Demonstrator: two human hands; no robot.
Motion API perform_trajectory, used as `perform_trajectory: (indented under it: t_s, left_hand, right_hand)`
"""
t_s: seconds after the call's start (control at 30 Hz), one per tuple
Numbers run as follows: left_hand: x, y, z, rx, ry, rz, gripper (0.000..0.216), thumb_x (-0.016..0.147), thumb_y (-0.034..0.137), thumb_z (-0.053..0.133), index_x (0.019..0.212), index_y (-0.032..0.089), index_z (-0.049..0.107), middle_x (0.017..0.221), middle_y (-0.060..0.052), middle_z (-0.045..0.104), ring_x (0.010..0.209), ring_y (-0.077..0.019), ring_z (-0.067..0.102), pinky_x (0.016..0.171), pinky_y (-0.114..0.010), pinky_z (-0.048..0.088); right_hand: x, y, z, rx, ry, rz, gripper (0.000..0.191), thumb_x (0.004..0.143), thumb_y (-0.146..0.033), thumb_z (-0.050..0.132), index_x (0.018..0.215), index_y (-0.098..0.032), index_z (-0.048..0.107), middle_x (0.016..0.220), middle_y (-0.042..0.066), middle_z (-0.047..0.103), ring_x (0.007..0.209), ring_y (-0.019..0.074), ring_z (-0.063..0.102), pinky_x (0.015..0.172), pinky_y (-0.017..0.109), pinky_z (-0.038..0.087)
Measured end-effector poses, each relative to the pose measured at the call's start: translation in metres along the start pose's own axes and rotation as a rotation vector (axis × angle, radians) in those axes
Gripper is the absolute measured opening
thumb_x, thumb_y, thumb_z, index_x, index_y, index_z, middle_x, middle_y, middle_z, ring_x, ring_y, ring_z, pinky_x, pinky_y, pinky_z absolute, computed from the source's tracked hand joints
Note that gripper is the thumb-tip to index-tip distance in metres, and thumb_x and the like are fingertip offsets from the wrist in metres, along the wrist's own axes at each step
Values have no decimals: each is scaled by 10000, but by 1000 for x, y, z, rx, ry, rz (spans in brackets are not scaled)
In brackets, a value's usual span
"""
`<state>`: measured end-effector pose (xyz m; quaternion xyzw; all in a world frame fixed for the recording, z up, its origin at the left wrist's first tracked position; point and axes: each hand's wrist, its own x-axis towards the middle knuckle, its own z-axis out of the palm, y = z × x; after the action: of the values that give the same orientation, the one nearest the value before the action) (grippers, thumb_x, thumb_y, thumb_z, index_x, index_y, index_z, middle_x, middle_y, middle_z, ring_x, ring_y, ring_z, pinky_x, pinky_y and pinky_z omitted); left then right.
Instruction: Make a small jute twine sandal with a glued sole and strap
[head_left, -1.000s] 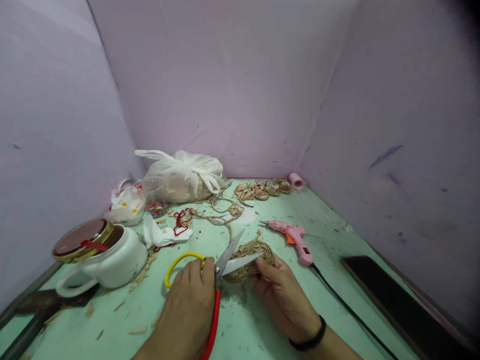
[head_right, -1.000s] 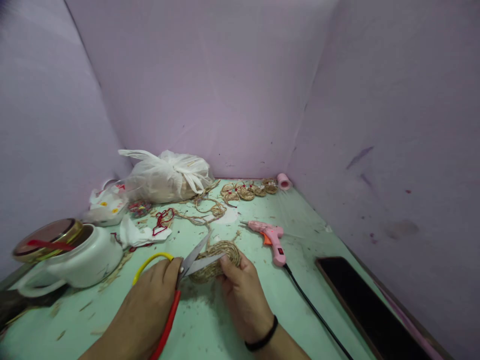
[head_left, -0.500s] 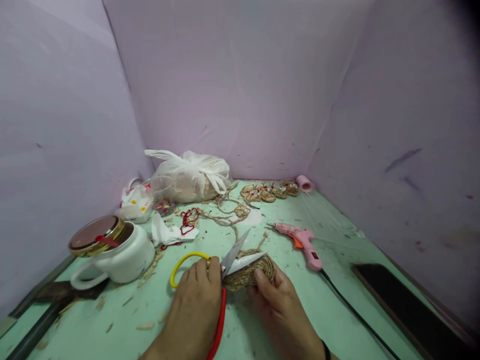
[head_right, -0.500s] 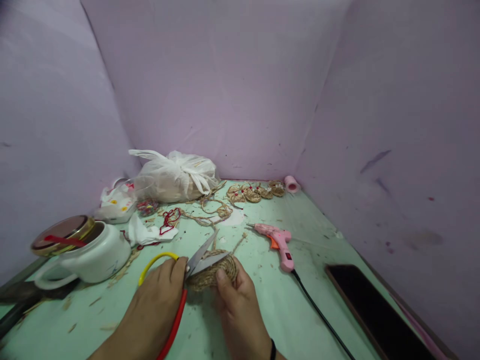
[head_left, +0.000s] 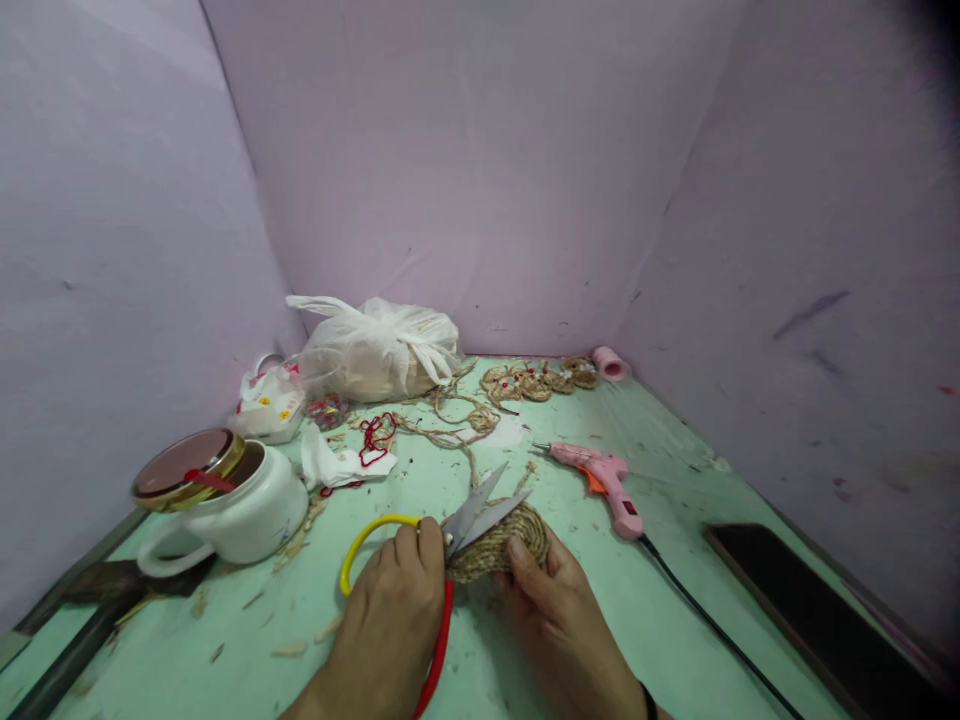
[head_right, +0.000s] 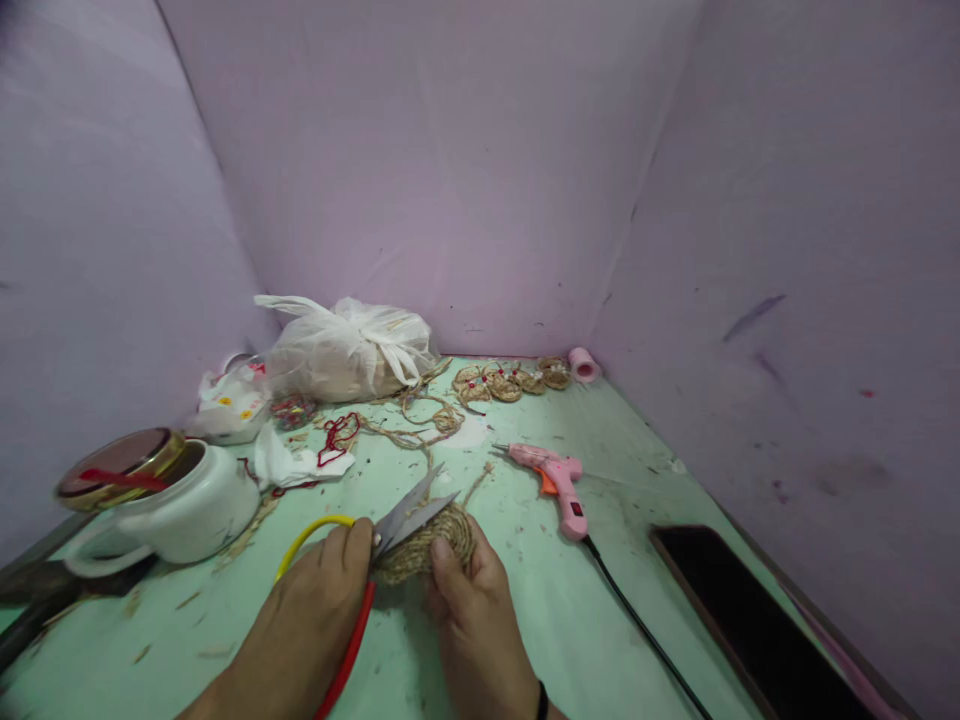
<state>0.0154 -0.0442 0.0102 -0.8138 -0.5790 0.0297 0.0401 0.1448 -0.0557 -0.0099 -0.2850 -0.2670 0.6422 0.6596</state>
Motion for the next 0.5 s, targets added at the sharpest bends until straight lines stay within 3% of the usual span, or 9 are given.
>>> perform_trajectory:
  t_s: [0.3,0.43,0.5]
  left_hand:
    - [-1,2,2,-22,-67,-15,453,791,-31,174,1029,163,507,837,-105,583,732,-213,606,646,-347,484]
    - [5,-13,0,-188,-2,32,421,789,2,264,1126,170,454,981,-118,589,858,-216,594,713,-329,469]
    - [12,-25,-3,-218,25,-36,380,800,57,301,1128,167,457,1022,-129,587,887,-237,587,720,-347,460]
  right_hand:
    - [1,3,-4,18,0,23,255,761,-283,632,996,-205,571,970,48,625,910,182,554,777,300,451]
    - [4,0,-6,15,44,29,250,736,-286,654,959,-195,592,924,44,637,859,175,568,742,286,460]
    - [7,-3,-8,19,62,24,246,708,-280,674,925,-183,608,891,44,643,821,173,576,713,279,465]
